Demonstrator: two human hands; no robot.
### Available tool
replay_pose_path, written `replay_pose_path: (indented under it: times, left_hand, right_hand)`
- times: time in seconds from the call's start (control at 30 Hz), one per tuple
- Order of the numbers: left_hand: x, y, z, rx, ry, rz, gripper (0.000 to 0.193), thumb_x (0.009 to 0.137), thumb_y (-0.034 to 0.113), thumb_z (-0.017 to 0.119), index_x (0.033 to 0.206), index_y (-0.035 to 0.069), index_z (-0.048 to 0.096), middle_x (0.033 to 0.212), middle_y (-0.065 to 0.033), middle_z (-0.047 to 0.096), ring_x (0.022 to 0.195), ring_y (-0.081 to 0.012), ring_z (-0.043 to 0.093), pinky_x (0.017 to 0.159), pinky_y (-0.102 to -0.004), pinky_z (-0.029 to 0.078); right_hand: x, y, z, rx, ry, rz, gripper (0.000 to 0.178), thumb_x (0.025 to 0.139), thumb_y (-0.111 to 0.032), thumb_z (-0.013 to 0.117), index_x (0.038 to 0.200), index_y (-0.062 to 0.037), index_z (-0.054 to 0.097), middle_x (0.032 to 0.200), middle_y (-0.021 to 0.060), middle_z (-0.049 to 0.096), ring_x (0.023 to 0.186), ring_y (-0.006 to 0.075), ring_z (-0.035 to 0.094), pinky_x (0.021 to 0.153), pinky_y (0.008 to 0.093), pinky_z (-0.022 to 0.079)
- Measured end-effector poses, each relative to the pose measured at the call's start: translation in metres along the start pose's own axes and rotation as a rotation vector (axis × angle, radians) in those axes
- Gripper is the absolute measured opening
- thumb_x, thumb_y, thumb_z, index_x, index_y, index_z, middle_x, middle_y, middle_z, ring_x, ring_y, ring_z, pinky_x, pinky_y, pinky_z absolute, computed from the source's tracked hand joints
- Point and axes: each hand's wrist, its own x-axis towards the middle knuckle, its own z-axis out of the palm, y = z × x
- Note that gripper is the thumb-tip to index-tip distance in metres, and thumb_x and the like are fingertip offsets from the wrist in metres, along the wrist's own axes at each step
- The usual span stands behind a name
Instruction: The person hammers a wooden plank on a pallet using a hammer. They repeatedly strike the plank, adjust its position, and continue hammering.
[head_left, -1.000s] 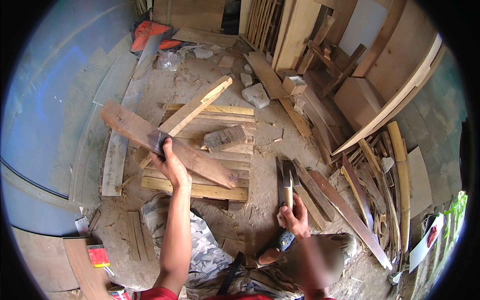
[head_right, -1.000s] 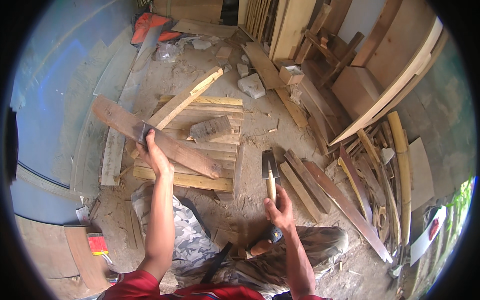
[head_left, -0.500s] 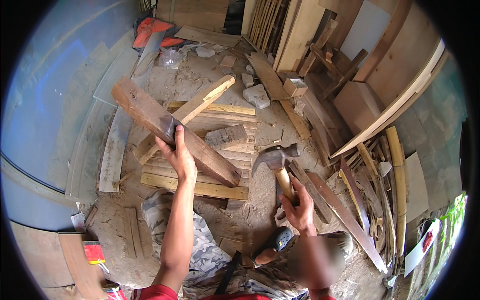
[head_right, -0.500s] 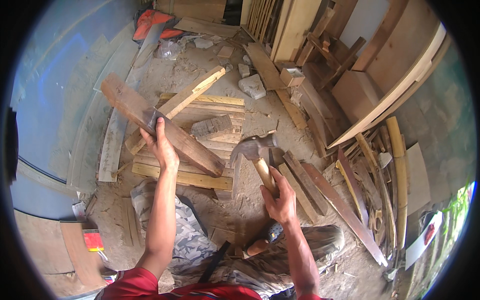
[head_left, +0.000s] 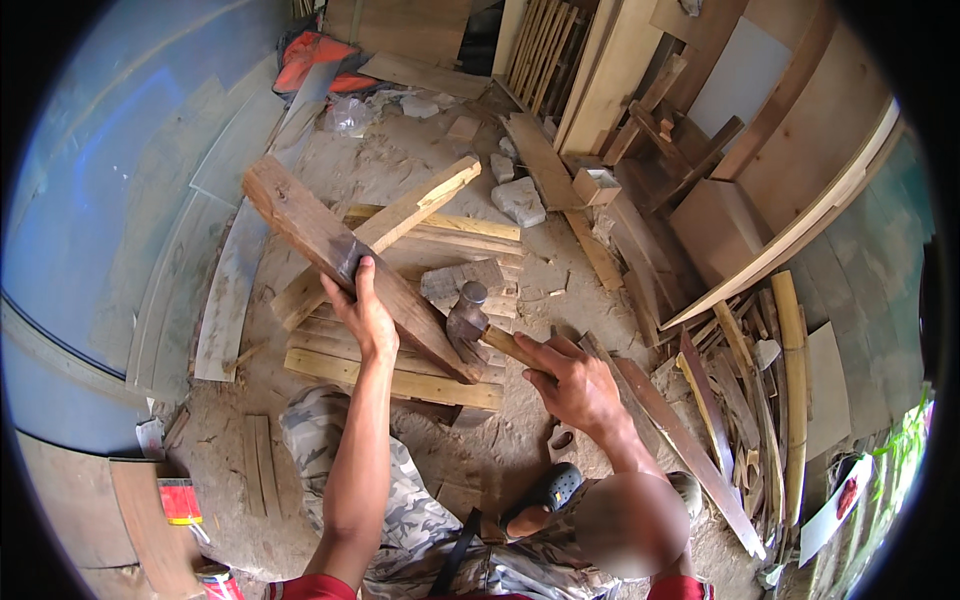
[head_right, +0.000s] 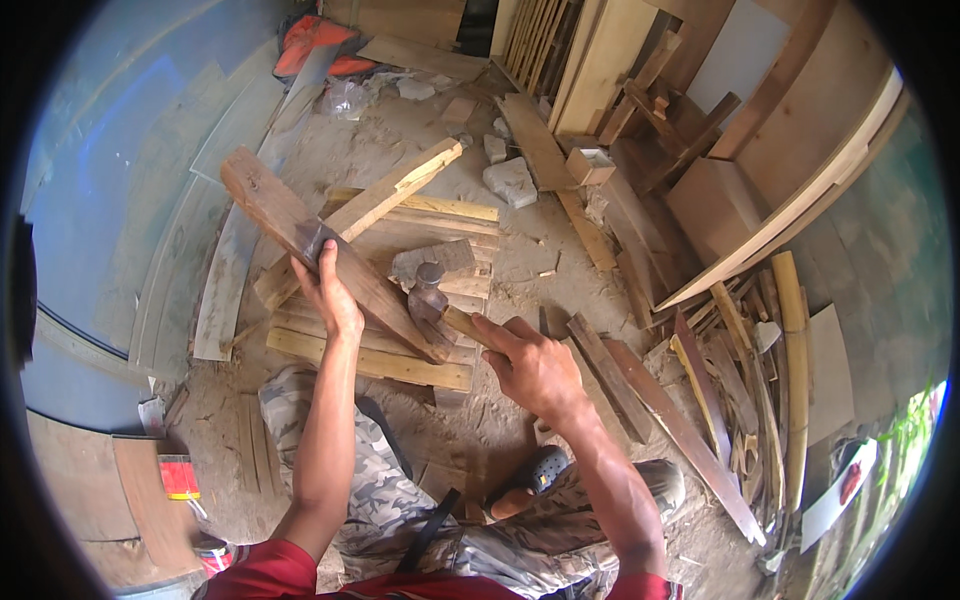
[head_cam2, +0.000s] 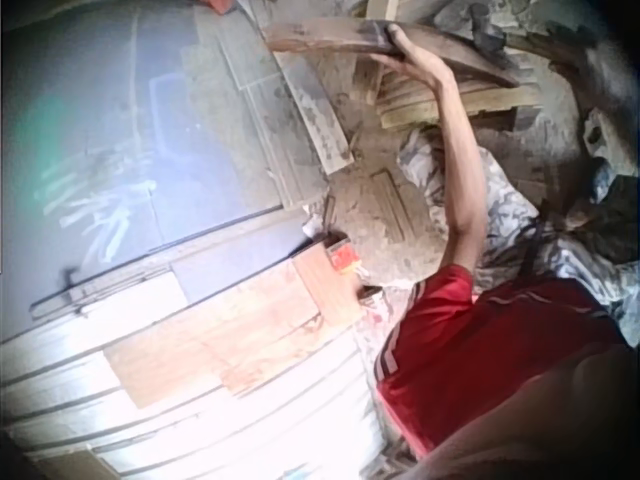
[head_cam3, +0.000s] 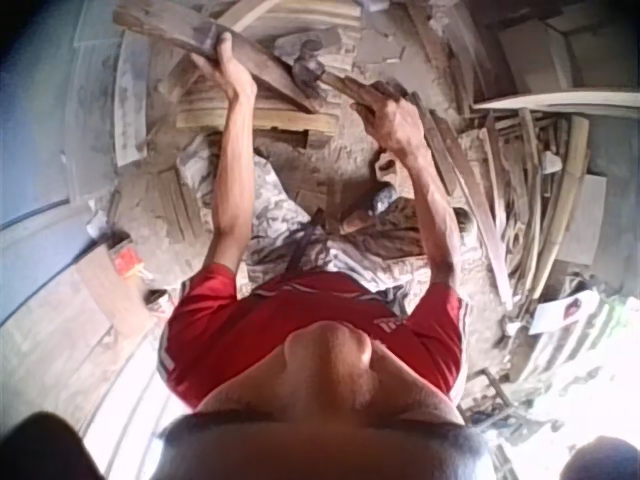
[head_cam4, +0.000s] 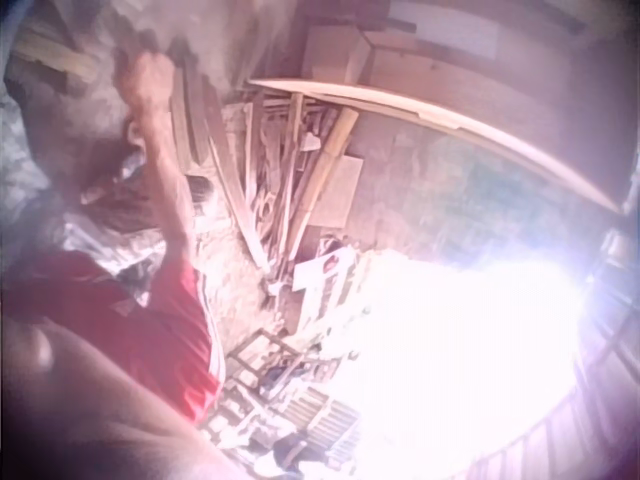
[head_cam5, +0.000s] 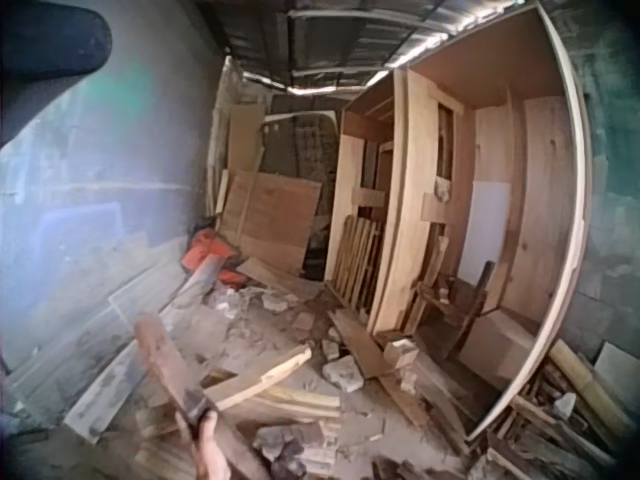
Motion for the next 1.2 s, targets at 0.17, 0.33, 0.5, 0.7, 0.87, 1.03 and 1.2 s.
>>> replay_pose_path:
  times: [0.17, 0.33, 0.5, 0.7, 0.87, 1.03, 1.2]
  left_hand:
    - [0.011, -0.018, -0.016, -0.066, -0.020, -0.029, 0.069, 0.096, 0.025, 0.072, 0.152, 0.003, 0.038, 0.144, -0.0132, 0.049, 0.128, -0.0232, 0.048, 0.113, -0.0391, 0.034]
    - [0.013, -0.022, -0.019, -0.071, -0.005, -0.027, 0.064, 0.097, 0.024, 0.071, 0.149, 0.004, 0.040, 0.142, -0.0126, 0.051, 0.126, -0.0226, 0.050, 0.110, -0.0389, 0.037]
    - [0.019, -0.034, -0.029, -0.035, 0.056, -0.059, 0.065, 0.098, 0.024, 0.069, 0.150, 0.004, 0.035, 0.133, -0.0151, 0.057, 0.114, -0.0246, 0.060, 0.097, -0.0409, 0.050]
    - [0.021, -0.051, -0.056, 0.036, 0.169, -0.225, 0.086, 0.097, 0.029, 0.069, 0.162, 0.009, 0.015, 0.135, -0.0148, 0.057, 0.112, -0.0286, 0.064, 0.095, -0.0453, 0.053]
    - [0.014, -0.039, -0.047, 0.041, 0.163, -0.140, 0.077, 0.097, 0.030, 0.070, 0.156, 0.007, 0.027, 0.137, -0.0140, 0.055, 0.114, -0.0254, 0.061, 0.097, -0.0434, 0.051]
    - [0.009, -0.020, -0.020, 0.082, 0.083, 0.015, 0.057, 0.100, 0.029, 0.068, 0.145, 0.008, 0.042, 0.131, -0.0132, 0.060, 0.112, -0.0228, 0.060, 0.095, -0.0412, 0.052]
    - [0.001, -0.008, -0.003, -0.001, -0.043, -0.009, 0.067, 0.100, 0.027, 0.068, 0.154, 0.003, 0.036, 0.151, -0.0122, 0.046, 0.136, -0.0228, 0.044, 0.117, -0.0398, 0.032]
  right_hand:
    - [0.002, 0.006, -0.010, -0.045, -0.073, -0.041, 0.053, 0.091, -0.018, 0.073, 0.142, -0.0257, 0.062, 0.102, 0.0080, 0.068, 0.084, 0.0341, 0.070, 0.073, 0.0455, 0.058]
    - [-0.007, 0.021, -0.005, -0.024, -0.115, -0.077, 0.056, 0.093, -0.018, 0.069, 0.146, -0.0271, 0.056, 0.103, 0.0097, 0.069, 0.081, 0.0355, 0.071, 0.071, 0.0466, 0.060]
    - [-0.018, 0.039, 0.014, 0.126, -0.175, -0.039, 0.061, 0.093, -0.018, 0.070, 0.150, -0.0194, 0.049, 0.097, 0.0161, 0.073, 0.078, 0.0408, 0.070, 0.071, 0.0488, 0.058]
    - [-0.047, 0.091, 0.067, 0.311, -0.088, 0.117, 0.060, 0.096, -0.020, 0.070, 0.151, -0.0141, 0.047, 0.086, 0.0190, 0.073, 0.073, 0.0348, 0.073, 0.069, 0.0445, 0.057]
    - [-0.044, 0.090, 0.057, 0.389, -0.082, 0.237, 0.062, 0.098, -0.024, 0.071, 0.153, -0.0124, 0.046, 0.087, 0.0178, 0.074, 0.075, 0.0258, 0.075, 0.071, 0.0392, 0.057]
    - [-0.005, 0.044, -0.002, 0.224, -0.139, 0.074, 0.057, 0.098, -0.027, 0.070, 0.151, -0.0164, 0.051, 0.083, 0.0204, 0.073, 0.074, 0.0346, 0.073, 0.068, 0.0435, 0.057]
    - [0.018, 0.034, -0.005, 0.046, -0.174, -0.120, 0.056, 0.099, -0.036, 0.066, 0.151, -0.0202, 0.051, 0.087, 0.0188, 0.073, 0.069, 0.0378, 0.069, 0.065, 0.0474, 0.056]
